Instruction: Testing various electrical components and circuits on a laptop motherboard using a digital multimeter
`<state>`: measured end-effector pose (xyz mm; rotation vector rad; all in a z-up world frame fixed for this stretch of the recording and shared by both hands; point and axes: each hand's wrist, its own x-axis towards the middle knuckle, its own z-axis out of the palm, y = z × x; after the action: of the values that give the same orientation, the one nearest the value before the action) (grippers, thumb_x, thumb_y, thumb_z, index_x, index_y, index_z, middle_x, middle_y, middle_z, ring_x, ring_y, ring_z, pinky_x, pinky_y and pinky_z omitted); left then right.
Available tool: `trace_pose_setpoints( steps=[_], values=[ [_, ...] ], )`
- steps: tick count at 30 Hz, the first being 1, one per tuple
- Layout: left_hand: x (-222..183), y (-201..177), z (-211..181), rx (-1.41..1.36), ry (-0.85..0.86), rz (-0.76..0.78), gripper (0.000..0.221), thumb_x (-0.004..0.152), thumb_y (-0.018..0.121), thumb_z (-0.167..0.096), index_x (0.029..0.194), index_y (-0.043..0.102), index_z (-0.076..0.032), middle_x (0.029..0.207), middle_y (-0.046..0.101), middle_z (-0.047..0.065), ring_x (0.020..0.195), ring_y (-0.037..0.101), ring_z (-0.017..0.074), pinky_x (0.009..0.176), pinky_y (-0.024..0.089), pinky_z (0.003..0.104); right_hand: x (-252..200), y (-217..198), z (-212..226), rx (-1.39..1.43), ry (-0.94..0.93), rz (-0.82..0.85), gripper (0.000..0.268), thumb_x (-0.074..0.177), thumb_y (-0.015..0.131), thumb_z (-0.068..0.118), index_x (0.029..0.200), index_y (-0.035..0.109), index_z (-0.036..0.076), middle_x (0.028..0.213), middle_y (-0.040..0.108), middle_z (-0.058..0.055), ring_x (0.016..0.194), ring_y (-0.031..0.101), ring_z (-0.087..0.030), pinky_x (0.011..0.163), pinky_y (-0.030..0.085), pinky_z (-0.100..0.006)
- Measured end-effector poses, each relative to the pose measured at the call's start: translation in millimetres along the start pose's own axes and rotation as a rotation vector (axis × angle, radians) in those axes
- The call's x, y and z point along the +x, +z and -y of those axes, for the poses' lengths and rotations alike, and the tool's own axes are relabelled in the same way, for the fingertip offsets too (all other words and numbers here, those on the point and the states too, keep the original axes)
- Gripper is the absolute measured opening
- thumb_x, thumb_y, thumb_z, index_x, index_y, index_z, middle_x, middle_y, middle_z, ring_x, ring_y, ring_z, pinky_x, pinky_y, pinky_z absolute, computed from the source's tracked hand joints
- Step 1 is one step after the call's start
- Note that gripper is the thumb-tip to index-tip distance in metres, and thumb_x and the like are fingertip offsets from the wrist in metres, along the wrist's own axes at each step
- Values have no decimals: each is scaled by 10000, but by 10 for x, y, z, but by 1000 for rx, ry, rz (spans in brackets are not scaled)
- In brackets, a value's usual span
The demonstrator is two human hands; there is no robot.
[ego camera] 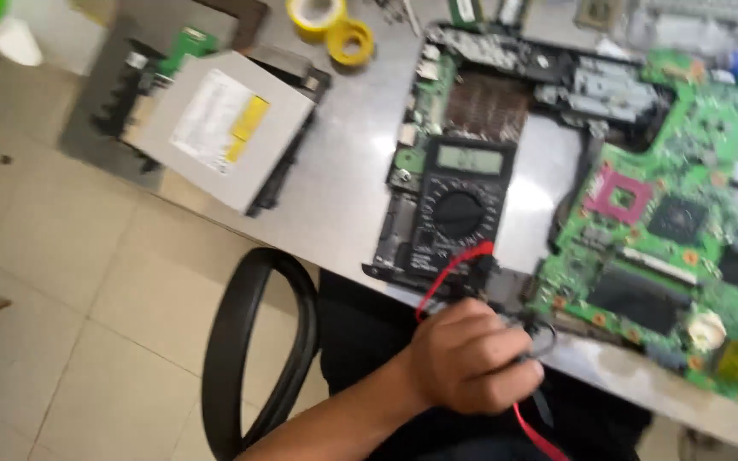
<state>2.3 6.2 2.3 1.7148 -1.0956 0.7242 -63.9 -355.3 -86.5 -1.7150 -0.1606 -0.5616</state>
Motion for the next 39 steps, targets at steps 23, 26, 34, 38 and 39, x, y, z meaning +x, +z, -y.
trace_pose_setpoints(
  steps=[23, 26, 34, 38, 39],
  values=[
    [-12, 53, 44, 19, 26, 19, 139, 958, 567, -29, 1075, 553, -102, 1041, 631, 121, 671, 605, 192, 622, 511, 341, 593, 1413, 1610, -427, 170, 70, 190, 1059, 516, 53, 934, 600, -63, 930, 683, -214, 912, 748, -319, 873, 615, -372],
    [-8, 41, 44, 26, 28, 34, 168, 938, 572, -25, 1084, 552, -106, 1052, 622, 125, 685, 603, 198, 615, 514, 345, 631, 1421, 1638, -436, 183, 87, 191, 1058, 516, 58, 942, 611, -60, 953, 705, -221, 929, 739, -309, 891, 604, -371],
    [3, 20, 52, 10, 33, 47, 153, 973, 541, -11, 1104, 535, -89, 1041, 624, 126, 692, 602, 201, 611, 501, 346, 697, 1424, 1644, -414, 205, 100, 197, 1054, 509, 88, 947, 611, -42, 952, 701, -205, 926, 745, -299, 886, 607, -366],
    [-13, 34, 58, 25, 49, 42, 149, 974, 529, -9, 1100, 530, -87, 1028, 636, 129, 685, 598, 202, 609, 489, 347, 733, 1437, 1660, -428, 211, 122, 216, 1056, 498, 97, 943, 621, -40, 948, 712, -193, 925, 740, -293, 898, 597, -369],
    [-12, 30, 56, 24, 51, 43, 149, 974, 529, -9, 1100, 530, -87, 1028, 636, 129, 685, 598, 202, 609, 489, 347, 729, 1440, 1659, -428, 211, 120, 216, 1056, 498, 97, 943, 621, -40, 948, 712, -193, 925, 740, -293, 898, 597, -369]
  ],
)
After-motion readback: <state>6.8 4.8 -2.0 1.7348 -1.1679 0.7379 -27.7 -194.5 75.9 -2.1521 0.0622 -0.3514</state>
